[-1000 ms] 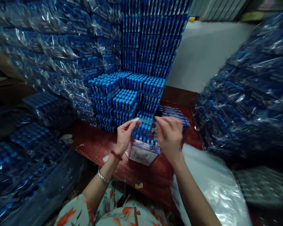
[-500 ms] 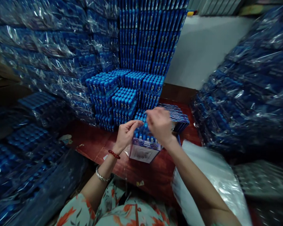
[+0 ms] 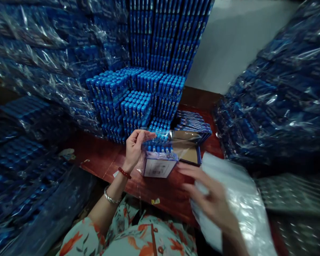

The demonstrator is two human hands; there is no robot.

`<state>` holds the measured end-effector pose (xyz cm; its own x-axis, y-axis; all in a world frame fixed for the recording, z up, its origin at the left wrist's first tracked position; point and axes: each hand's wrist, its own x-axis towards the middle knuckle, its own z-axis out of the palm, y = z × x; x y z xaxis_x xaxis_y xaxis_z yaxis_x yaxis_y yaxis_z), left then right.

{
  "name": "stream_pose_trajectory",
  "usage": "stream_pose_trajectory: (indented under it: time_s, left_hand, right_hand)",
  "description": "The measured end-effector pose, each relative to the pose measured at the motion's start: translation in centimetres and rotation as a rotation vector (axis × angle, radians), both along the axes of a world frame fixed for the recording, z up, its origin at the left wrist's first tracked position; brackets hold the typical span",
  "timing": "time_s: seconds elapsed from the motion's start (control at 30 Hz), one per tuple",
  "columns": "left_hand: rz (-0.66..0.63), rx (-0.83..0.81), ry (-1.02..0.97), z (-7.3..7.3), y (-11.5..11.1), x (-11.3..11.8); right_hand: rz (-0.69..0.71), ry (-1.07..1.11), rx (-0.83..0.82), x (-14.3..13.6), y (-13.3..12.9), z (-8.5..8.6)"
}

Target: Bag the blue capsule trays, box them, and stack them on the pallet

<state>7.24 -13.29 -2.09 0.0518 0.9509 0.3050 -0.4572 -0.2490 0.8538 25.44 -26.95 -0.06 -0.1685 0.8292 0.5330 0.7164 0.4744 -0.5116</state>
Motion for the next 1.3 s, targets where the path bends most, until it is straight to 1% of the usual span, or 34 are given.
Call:
stream_pose_trajectory:
  time_s: [0.07,0.13,0.2,0.27,0.3,0.33,0.4,0.47,0.5,0.57,0.6,0.63,0.67,0.7,0.73,0.8,0.83,0.87,0.9,0.97,1.03,1.1,1.17,1.23,1.3]
  left_hand:
    - [0.005,0.014,0.013,0.0,-0.1,0.0]
    - [0.016,0.036,0.066,0.1,-0.5,-0.3]
    - [0.028,0.083,0.196,0.0,-1.4,-1.0]
    - [0.003,0.173,0.405,-0.6,-2.7,-2.0]
    - [-0.035,0.240,0.516,-1.2,-3.5,-2.4]
    - [-0.083,0.322,0.614,-1.9,-4.2,-2.9]
    - [-0.160,0.523,0.741,-3.9,-5.4,-3.5]
    - [-0.182,0.725,0.785,-6.0,-6.1,-3.9]
    - [-0.178,0.802,0.794,-6.9,-6.3,-4.0]
    - [-0.179,0.896,0.809,-8.0,-6.3,-4.0]
    - [-0.193,0.906,0.822,-8.2,-6.2,-4.0]
    - [-0.211,0.904,0.830,-8.3,-6.0,-4.1]
    - [-0.233,0.887,0.842,-8.2,-5.9,-4.1]
    - [-0.253,0.871,0.856,-8.1,-5.8,-4.2]
    - [-0.269,0.867,0.872,-8.0,-5.7,-4.3]
    - [-0.284,0.897,0.921,-7.9,-5.7,-4.8]
    - [-0.286,0.925,0.953,-7.9,-5.8,-5.2]
    - [-0.288,0.940,0.994,-8.1,-5.9,-5.7]
    - [-0.283,0.943,1.029,-8.3,-6.0,-6.1]
    - [-0.261,0.904,1.083,-8.9,-6.2,-7.0]
    - [-0.244,0.868,1.093,-9.6,-6.1,-7.5]
    - [-0.247,0.878,1.058,-10.3,-5.7,-7.6]
    - [-0.240,0.918,1.006,-10.9,-5.0,-7.4]
    - [-0.205,0.945,0.941,-11.3,-4.3,-7.1]
    - [-0.179,0.926,0.874,-11.7,-4.0,-6.7]
  right_hand:
    - [0.025,-0.276,-0.049,-2.4,1.3,-2.8]
    - [-0.059,-0.460,-0.069,-3.9,3.4,-5.3]
    - [-0.161,-0.518,-0.083,-4.4,5.5,-6.9]
    - [-0.229,-0.503,-0.086,-4.5,6.9,-7.8]
    - [-0.248,-0.470,-0.085,-4.4,7.3,-8.0]
    - [-0.249,-0.419,-0.084,-4.2,7.5,-8.2]
    - [-0.190,-0.238,-0.074,-3.8,7.2,-8.6]
    - [-0.122,0.073,-0.037,-3.4,6.5,-9.0]
    - [-0.131,0.278,-0.010,-3.1,6.2,-9.2]
    - [-0.258,0.729,0.049,-2.6,5.6,-9.1]
    - [-0.327,0.919,0.051,-2.4,5.6,-8.7]
    - [-0.368,1.051,0.026,-2.2,5.6,-8.2]
    - [-0.380,1.111,-0.023,-2.0,5.8,-7.5]
    - [-0.365,1.095,-0.087,-1.8,5.9,-6.8]
    - [-0.349,1.009,-0.153,-1.6,6.1,-6.1]
    - [-0.378,0.745,-0.231,-1.2,6.2,-5.3]
    - [-0.416,0.633,-0.241,-1.0,6.1,-5.4]
    - [-0.447,0.562,-0.246,-0.8,6.0,-5.9]
    - [-0.467,0.544,-0.248,-0.7,5.9,-6.7]
    - [-0.480,0.641,-0.243,-0.5,5.8,-9.1]
    - [-0.463,0.812,-0.220,-0.7,6.2,-11.6]
    - [-0.425,0.995,-0.226,-1.1,7.1,-13.4]
    - [-0.349,1.170,-0.272,-1.6,8.5,-14.3]
    - [-0.297,1.289,-0.299,-2.0,9.8,-14.4]
    - [-0.323,1.322,-0.272,-2.2,10.7,-14.4]
